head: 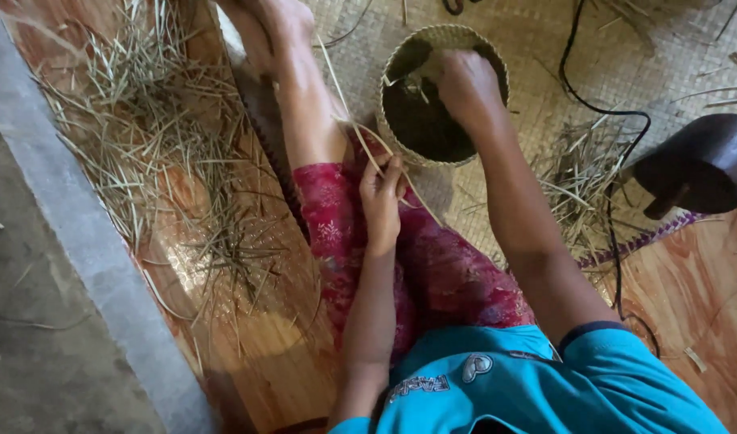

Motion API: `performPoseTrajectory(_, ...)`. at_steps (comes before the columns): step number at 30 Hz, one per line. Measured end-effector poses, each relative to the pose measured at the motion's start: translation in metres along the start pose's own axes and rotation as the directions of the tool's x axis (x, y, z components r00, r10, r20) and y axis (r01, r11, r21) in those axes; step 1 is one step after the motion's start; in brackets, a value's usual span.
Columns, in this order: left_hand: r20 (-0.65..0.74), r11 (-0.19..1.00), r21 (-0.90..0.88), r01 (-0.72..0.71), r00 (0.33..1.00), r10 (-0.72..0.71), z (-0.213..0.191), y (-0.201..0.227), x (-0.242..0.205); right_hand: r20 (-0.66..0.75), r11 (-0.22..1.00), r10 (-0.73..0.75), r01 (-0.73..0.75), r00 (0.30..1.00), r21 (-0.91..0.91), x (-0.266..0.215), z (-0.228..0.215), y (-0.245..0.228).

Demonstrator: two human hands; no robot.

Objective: The person is preparing natural fibers for weaving by sorting, aligning, and bundling dried straw, occasionally using scissors to trim the material.

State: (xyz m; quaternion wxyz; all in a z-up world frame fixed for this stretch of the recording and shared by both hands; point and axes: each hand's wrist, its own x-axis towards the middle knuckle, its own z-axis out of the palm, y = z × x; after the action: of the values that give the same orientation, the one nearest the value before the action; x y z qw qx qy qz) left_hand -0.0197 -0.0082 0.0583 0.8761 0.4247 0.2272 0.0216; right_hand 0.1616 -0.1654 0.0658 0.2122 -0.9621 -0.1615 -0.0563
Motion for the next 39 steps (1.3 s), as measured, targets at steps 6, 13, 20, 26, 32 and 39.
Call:
performPoseTrajectory(6, 0.003, 0.996, 0.082, -0.027, 1.0, 0.027, 0.001, 0.006, -0.005, 0.415, 0.999, 0.018, -0.028, 0.91, 0.017, 0.06, 0.1, 0.055)
performPoseTrajectory(13, -0.001, 0.994, 0.103, -0.029, 1.0, 0.029, -0.007, 0.016, -0.008, 0.205, 0.972, -0.228, 0.208, 0.952, 0.114, 0.037, 0.069, 0.042)
performPoseTrajectory(20, 0.074, 0.959, 0.197, -0.204, 0.978, 0.193, 0.004, 0.018, -0.014, -0.161, 0.599, -0.038, 0.151, 0.986, 0.786, -0.029, -0.103, -0.086)
performPoseTrajectory(26, 0.22, 0.879, 0.369, -0.302, 0.947, 0.233, 0.035, 0.034, -0.029, -0.098, 0.534, -0.106, 0.14, 0.99, 0.834, -0.059, -0.124, -0.082)
performPoseTrajectory(32, 0.18, 0.702, 0.55, -0.453, 0.885, 0.43, 0.075, 0.045, -0.042, -0.316, 0.57, -0.061, 0.293, 0.947, 0.767, -0.092, -0.144, -0.094)
performPoseTrajectory(39, 0.277, 0.616, 0.518, -0.594, 0.798, 0.536, 0.078, 0.032, -0.038, -0.719, 0.596, 0.039, 0.561, 0.694, 0.574, -0.174, -0.179, -0.012)
